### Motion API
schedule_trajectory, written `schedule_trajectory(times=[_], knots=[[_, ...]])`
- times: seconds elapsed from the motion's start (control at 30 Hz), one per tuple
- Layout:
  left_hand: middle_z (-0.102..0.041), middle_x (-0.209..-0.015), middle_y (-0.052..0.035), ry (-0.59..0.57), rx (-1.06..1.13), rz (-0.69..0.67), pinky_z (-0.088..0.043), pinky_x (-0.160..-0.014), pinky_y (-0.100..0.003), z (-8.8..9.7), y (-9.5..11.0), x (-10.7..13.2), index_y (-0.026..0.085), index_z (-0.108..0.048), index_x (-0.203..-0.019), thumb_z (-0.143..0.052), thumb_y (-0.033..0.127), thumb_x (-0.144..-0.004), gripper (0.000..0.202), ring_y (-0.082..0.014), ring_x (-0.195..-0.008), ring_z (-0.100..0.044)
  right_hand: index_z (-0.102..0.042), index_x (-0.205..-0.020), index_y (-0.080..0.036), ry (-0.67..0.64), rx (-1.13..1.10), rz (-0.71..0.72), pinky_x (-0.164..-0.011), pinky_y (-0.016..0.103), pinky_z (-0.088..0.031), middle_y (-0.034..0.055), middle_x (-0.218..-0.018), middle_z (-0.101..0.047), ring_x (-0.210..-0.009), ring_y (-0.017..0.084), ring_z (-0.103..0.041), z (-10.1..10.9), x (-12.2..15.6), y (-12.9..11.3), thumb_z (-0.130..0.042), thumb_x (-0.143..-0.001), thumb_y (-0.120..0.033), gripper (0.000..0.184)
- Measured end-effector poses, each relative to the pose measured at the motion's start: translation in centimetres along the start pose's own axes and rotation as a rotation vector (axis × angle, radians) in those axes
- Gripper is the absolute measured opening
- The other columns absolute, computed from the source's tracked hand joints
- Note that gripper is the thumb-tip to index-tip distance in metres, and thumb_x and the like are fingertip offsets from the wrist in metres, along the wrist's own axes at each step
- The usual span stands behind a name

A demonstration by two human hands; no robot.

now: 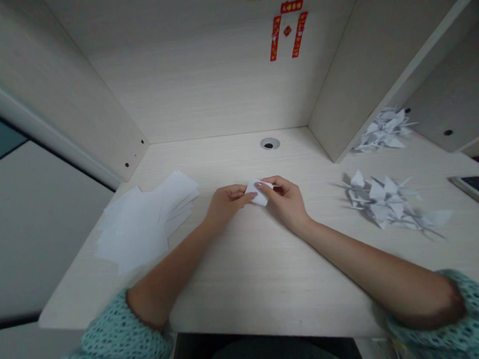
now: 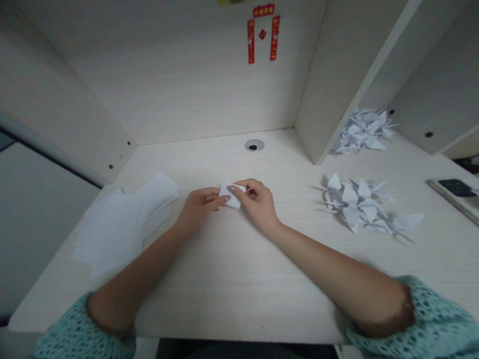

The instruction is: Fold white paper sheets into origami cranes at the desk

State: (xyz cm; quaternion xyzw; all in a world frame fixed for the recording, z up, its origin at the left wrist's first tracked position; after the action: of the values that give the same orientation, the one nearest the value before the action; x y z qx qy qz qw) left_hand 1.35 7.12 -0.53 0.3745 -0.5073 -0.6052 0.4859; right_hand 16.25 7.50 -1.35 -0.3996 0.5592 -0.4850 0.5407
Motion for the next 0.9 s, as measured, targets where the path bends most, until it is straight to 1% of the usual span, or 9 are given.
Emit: schedule_trajectory(times=[0.07, 0.13, 0.27, 0.3, 0.37, 0.43, 0.5, 0.77, 0.9], knots=[[-0.063, -0.062, 0.0005, -0.029, -0.081, -0.026, -0.036, -0.053, -0.022, -0.3, 0.3, 0.2, 0.016, -0.071, -0.074, -0.063, 0.054, -0.073, 0.039, -0.0106, -0.056, -0.052, -0.072, -0.079, -0.022, -0.028, 0.012, 0.014, -0.06, 0.03, -0.043, 0.0048, -0.078, -0.069, -0.067, 0.017, -0.054, -0.2, 0.1, -0.2, -0.07, -0.072, -0.049, 0.028], [-0.059, -0.058, 0.0016, -0.02, -0.127, -0.039, -0.035, -0.052, -0.022, -0.2, 0.4, 0.2, 0.016, -0.07, -0.07, -0.061, 0.056, -0.074, 0.041, -0.0104, -0.054, -0.049, -0.073, -0.082, -0.023, -0.057, 0.012, 0.008, -0.061, 0.03, -0.043, 0.0044, -0.08, -0.069, -0.068, 0.017, -0.054, -0.5, 0.2, -0.2, -0.071, -0.072, -0.048, 0.027], [-0.063, -0.065, -0.0005, 0.046, -0.093, -0.042, -0.039, -0.056, -0.023, 0.2, 0.5, 0.2, 0.016, -0.071, -0.073, -0.063, 0.056, -0.072, 0.041, -0.0127, -0.06, -0.053, -0.07, -0.097, -0.023, -0.054, -0.093, -0.061, -0.062, 0.03, -0.043, 0.0028, -0.08, -0.069, -0.066, 0.016, -0.055, -0.6, 0.1, 0.2, -0.072, -0.07, -0.047, 0.037], [-0.064, -0.066, -0.0008, 0.06, -0.077, -0.039, -0.04, -0.057, -0.023, 0.3, 0.5, 0.2, 0.016, -0.071, -0.074, -0.063, 0.056, -0.072, 0.04, -0.013, -0.061, -0.053, -0.07, -0.097, -0.022, -0.063, -0.116, -0.081, -0.062, 0.03, -0.044, 0.0026, -0.078, -0.069, -0.065, 0.016, -0.056, -0.7, 0.1, 0.4, -0.073, -0.07, -0.047, 0.037], [-0.062, -0.064, -0.0005, 0.085, -0.064, -0.027, -0.039, -0.056, -0.023, 0.5, 0.5, 0.3, 0.016, -0.07, -0.072, -0.064, 0.055, -0.072, 0.04, -0.0126, -0.059, -0.052, -0.071, -0.089, -0.02, -0.084, -0.13, -0.103, -0.062, 0.03, -0.044, 0.0027, -0.076, -0.069, -0.064, 0.016, -0.056, -0.9, 0.1, 0.5, -0.073, -0.069, -0.048, 0.034], [-0.059, -0.059, 0.0007, 0.102, -0.062, -0.008, -0.035, -0.053, -0.022, 0.6, 0.4, 0.3, 0.015, -0.069, -0.068, -0.065, 0.055, -0.071, 0.04, -0.0114, -0.056, -0.049, -0.071, -0.08, -0.02, -0.082, -0.121, -0.094, -0.061, 0.03, -0.044, 0.0029, -0.075, -0.069, -0.064, 0.016, -0.057, -0.9, 0.0, 0.4, -0.072, -0.069, -0.048, 0.03], [-0.056, -0.056, 0.0018, 0.108, -0.06, 0.001, -0.032, -0.051, -0.022, 0.6, 0.4, 0.4, 0.015, -0.066, -0.064, -0.067, 0.055, -0.069, 0.04, -0.0104, -0.054, -0.046, -0.07, -0.075, -0.02, -0.063, -0.104, -0.067, -0.062, 0.03, -0.044, 0.0029, -0.075, -0.069, -0.065, 0.016, -0.057, -0.7, 0.0, 0.2, -0.072, -0.07, -0.048, 0.028], [-0.051, -0.055, 0.0032, 0.121, -0.058, 0.004, -0.029, -0.051, -0.023, 0.7, 0.5, 0.6, 0.016, -0.063, -0.059, -0.068, 0.054, -0.067, 0.04, -0.009, -0.052, -0.042, -0.071, -0.072, -0.021, -0.039, -0.056, -0.002, -0.064, 0.032, -0.044, 0.0033, -0.074, -0.068, -0.068, 0.017, -0.058, -0.4, 0.0, -0.1, -0.07, -0.072, -0.049, 0.028], [-0.054, -0.058, 0.0024, 0.094, -0.065, -0.017, -0.032, -0.055, -0.023, 0.4, 0.6, 0.5, 0.016, -0.067, -0.067, -0.065, 0.054, -0.071, 0.038, -0.0106, -0.055, -0.045, -0.071, -0.072, -0.021, -0.032, -0.056, 0.011, -0.061, 0.031, -0.044, 0.0037, -0.072, -0.068, -0.067, 0.018, -0.057, -0.3, 0.1, 0.0, -0.069, -0.071, -0.052, 0.031]])
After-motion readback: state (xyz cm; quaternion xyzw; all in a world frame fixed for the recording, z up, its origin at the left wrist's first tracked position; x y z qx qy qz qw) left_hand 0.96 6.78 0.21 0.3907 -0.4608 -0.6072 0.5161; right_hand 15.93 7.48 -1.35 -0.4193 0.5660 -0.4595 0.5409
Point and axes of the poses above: each hand's wrist, its own x-axis away from the middle knuckle, its own z-axis out of the back of the hand, y = z × x, the point moved 8 cm from there along -x, towards the middle knuckle
